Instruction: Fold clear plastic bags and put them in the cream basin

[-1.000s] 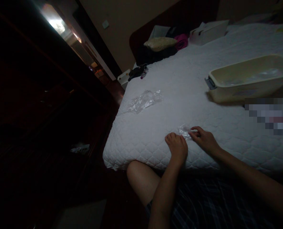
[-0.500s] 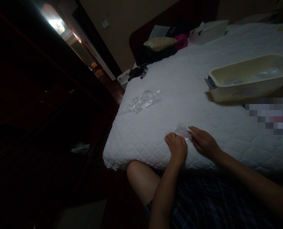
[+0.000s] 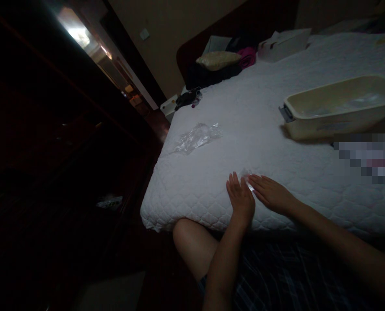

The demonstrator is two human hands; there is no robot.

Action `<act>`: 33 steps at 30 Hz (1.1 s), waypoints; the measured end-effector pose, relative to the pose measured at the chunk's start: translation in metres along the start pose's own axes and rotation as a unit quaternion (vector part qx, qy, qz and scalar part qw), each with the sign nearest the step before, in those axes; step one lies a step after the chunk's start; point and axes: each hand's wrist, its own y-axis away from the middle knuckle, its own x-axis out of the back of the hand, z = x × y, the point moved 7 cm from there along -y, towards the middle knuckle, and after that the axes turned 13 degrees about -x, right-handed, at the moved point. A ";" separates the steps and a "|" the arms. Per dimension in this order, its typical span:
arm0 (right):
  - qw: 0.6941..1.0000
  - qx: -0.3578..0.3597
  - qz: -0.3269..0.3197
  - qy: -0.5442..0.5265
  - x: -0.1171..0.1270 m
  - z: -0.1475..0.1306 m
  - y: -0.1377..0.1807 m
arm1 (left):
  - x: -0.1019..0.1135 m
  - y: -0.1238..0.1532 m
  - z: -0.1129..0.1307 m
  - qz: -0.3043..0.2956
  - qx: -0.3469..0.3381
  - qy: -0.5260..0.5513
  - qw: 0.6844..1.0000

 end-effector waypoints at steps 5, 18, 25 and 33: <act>1.000 -0.001 0.001 -0.003 -0.001 0.001 0.001 | -0.006 -0.004 0.004 -0.073 -0.112 0.023 0.991; 0.998 0.003 0.051 -0.044 0.020 -0.005 0.003 | -0.006 -0.002 -0.014 -0.101 -0.083 0.041 0.991; 0.992 0.048 0.106 -0.058 0.036 -0.011 0.013 | -0.007 -0.002 -0.014 -0.097 -0.087 0.041 0.991; 0.992 0.032 0.105 -0.070 0.023 -0.002 0.011 | -0.003 -0.003 -0.015 -0.099 -0.082 0.077 0.989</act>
